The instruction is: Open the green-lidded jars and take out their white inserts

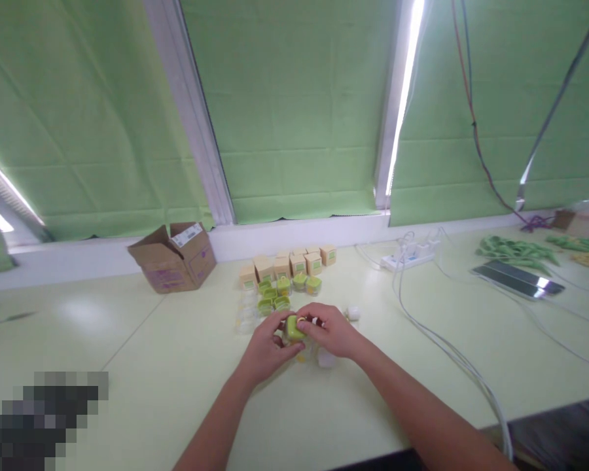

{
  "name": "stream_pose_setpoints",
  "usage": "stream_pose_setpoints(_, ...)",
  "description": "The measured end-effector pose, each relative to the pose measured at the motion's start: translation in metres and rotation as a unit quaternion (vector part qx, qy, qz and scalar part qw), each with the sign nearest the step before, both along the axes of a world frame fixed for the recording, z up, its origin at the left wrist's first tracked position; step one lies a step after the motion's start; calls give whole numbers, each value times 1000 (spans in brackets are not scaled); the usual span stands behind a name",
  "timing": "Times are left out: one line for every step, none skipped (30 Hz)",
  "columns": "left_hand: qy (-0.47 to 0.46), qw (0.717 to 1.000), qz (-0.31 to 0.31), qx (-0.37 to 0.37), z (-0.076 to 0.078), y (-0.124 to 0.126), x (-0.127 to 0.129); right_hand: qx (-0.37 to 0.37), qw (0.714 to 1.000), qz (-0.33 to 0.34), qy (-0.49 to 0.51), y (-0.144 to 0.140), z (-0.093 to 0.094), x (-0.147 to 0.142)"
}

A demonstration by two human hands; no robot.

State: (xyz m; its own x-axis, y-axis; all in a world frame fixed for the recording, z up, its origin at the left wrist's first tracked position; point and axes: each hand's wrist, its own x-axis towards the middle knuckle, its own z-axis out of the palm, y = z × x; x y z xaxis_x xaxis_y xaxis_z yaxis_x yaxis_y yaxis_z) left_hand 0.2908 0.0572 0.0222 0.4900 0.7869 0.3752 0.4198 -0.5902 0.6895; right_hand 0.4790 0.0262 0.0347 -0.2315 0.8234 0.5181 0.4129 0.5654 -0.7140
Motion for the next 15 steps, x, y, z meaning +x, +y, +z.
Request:
stream_pose_setpoints(2,1000,3,1,0,0,0,4,1000,-4,-1,0,-1,-1)
stream_pose_setpoints(4,1000,4,1,0,0,0,7,1000,-8,-3,0,-1,-1)
stream_pose_setpoints(4,1000,5,0,0,0,0,10,1000,-13,-4,0,-1,-2)
stream_pose_setpoints(4,1000,5,0,0,0,0,11,1000,-16,-6,0,-1,-2)
stream_pose_setpoints(5,1000,5,0,0,0,0,13,1000,-21,-9,-1,0,-3)
stream_pose_setpoints(5,1000,6,-1,0,0,0,15,1000,-25,-12,-1,0,-3)
stream_pose_setpoints(5,1000,7,-2,0,0,0,16,999,-29,-15,-2,1,-3)
stream_pose_setpoints(5,1000,8,-2,-1,0,0,16,999,-32,-18,-2,2,-4)
stream_pose_setpoints(4,1000,11,-2,-1,1,0,17,999,-36,-21,-2,2,-3)
stream_pose_setpoints(3,1000,13,-2,-1,1,0,17,999,-38,-24,-3,2,-3)
stream_pose_setpoints(2,1000,15,-1,-2,2,-1,17,999,-40,-27,-3,3,-3)
stream_pose_setpoints(3,1000,15,0,-2,2,-1,16,999,-42,-30,-3,3,-3)
stream_pose_setpoints(3,1000,15,4,-1,3,-1,14,998,-44,-31,-3,3,-3)
stream_pose_setpoints(3,1000,13,9,-1,3,-1,13,998,-46,-31,-3,3,-3)
stream_pose_setpoints(4,1000,11,15,0,3,-1,13,998,-48,-31,-3,3,-3)
